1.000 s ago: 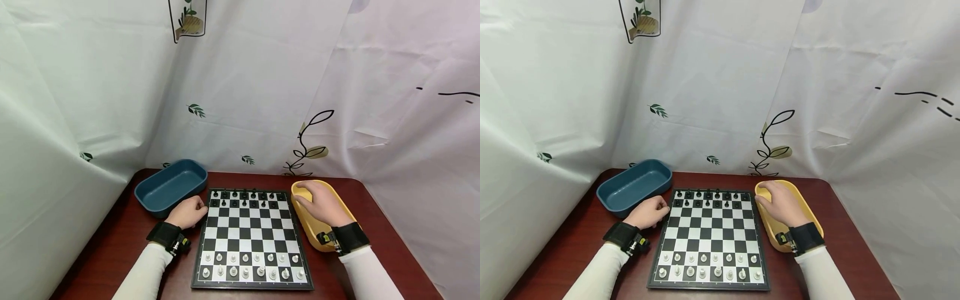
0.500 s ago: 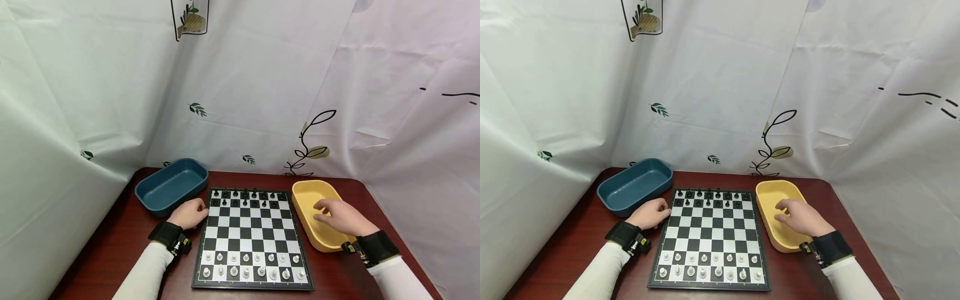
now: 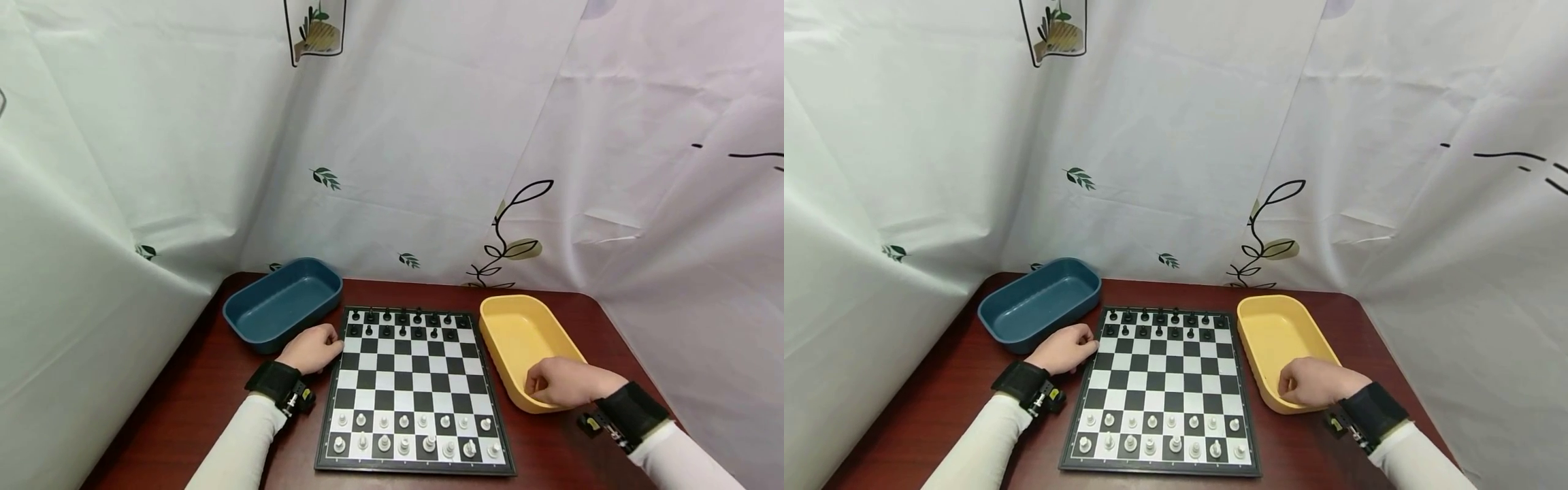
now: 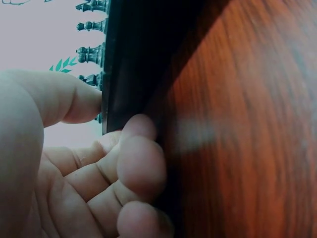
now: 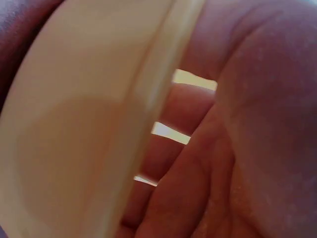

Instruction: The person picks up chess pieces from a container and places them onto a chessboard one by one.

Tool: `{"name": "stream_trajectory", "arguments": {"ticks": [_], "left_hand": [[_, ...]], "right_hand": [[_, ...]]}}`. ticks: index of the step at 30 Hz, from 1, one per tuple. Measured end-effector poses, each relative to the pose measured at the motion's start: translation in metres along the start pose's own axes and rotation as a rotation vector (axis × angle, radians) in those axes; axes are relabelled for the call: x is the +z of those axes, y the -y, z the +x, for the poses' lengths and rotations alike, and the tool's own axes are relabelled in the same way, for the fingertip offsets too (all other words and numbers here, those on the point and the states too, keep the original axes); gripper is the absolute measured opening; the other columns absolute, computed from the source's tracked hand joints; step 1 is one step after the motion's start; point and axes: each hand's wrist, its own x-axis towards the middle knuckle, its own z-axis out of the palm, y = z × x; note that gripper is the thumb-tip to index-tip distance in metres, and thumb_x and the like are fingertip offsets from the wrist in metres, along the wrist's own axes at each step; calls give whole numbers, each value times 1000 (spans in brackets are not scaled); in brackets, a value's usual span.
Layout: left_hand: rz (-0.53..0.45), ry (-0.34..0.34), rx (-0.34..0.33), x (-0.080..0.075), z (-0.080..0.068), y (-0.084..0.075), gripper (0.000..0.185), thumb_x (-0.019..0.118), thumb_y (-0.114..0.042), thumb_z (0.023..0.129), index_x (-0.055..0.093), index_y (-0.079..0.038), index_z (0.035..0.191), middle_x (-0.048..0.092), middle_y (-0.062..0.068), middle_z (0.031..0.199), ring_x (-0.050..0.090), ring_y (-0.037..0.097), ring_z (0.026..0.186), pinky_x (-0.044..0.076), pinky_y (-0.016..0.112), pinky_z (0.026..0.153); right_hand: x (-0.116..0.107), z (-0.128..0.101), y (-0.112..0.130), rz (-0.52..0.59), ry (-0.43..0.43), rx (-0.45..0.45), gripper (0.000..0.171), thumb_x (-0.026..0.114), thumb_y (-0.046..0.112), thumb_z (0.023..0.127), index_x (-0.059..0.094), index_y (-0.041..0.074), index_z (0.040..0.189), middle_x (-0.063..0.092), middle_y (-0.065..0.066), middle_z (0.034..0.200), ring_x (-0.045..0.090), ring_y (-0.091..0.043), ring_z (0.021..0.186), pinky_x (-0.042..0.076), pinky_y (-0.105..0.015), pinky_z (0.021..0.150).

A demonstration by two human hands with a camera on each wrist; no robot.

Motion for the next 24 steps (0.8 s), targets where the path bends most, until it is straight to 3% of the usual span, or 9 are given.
{"name": "stream_trajectory", "arguments": {"ticks": [7, 11, 15, 21, 24], "left_hand": [[-3, 0, -2, 1, 0, 1, 20, 67, -31, 103, 65, -17, 89, 61, 2, 65, 60, 19, 50, 45, 36, 54], [-7, 6, -1, 2, 0, 0, 20, 67, -31, 103, 65, -17, 90, 61, 3, 65, 60, 20, 51, 45, 36, 55], [-6, 8, -2, 2, 0, 0, 21, 66, -31, 104, 64, -17, 89, 61, 3, 66, 60, 20, 51, 45, 36, 55], [-5, 4, -5, 1, 0, 0, 20, 67, -31, 103, 64, -16, 89, 61, 3, 66, 60, 20, 51, 45, 36, 55], [-5, 4, -6, 0, 0, -1, 20, 67, -31, 103, 65, -16, 89, 61, 3, 67, 60, 20, 51, 45, 36, 55]], "right_hand": [[4, 6, -3, 165, 67, -86, 26, 72, 1, 95, 67, 20, 78, 50, 18, 71, 48, 1, 66, 37, -23, 64], [6, 9, -4, 241, 105, -114, 34, 68, -4, 94, 57, 16, 70, 41, 19, 63, 38, 3, 55, 28, -21, 58], [5, 9, -4, 195, 101, -96, 39, 68, -3, 95, 51, 16, 66, 34, 20, 60, 31, 2, 53, 25, -22, 58], [2, -1, -10, 35, 41, -32, 39, 78, 8, 92, 54, 22, 64, 33, 20, 60, 33, 1, 53, 28, -21, 58], [2, -7, -16, 8, 19, 10, 38, 83, 13, 88, 56, 24, 64, 36, 21, 59, 36, 2, 51, 29, -20, 55]]}}
